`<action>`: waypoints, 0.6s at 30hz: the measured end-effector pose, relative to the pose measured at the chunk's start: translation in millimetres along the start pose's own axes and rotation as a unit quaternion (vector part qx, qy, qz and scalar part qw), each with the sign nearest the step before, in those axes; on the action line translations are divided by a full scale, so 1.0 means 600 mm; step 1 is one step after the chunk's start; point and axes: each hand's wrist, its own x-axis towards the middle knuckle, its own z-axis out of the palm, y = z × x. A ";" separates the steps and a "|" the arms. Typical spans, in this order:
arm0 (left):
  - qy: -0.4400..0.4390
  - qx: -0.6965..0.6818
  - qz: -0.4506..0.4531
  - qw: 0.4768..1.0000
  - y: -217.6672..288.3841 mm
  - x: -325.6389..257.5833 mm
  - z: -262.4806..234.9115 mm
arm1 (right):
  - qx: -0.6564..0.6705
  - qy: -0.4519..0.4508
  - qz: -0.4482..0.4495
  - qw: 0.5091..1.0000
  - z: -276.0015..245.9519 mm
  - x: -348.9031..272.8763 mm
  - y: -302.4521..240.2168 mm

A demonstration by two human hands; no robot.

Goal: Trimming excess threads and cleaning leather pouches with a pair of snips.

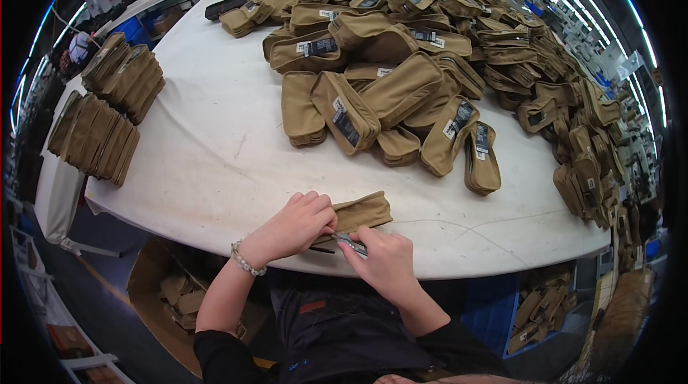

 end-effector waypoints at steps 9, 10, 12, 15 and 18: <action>-0.012 -0.023 0.006 1.000 -0.007 0.003 0.002 | 0.015 -0.046 -0.009 0.999 0.000 0.013 0.012; -0.012 -0.037 0.002 0.999 -0.009 0.003 0.002 | 0.027 -0.053 -0.007 0.998 0.002 0.012 0.013; -0.006 -0.051 0.001 0.999 -0.013 0.003 0.002 | 0.039 -0.061 -0.007 0.997 0.004 0.010 0.012; 0.019 -0.121 -0.017 0.992 -0.021 0.004 0.000 | 0.049 -0.052 0.004 0.997 0.003 0.008 0.009; 0.071 -0.225 -0.057 0.970 -0.021 -0.005 -0.003 | 0.046 -0.075 0.019 0.996 -0.010 0.001 0.005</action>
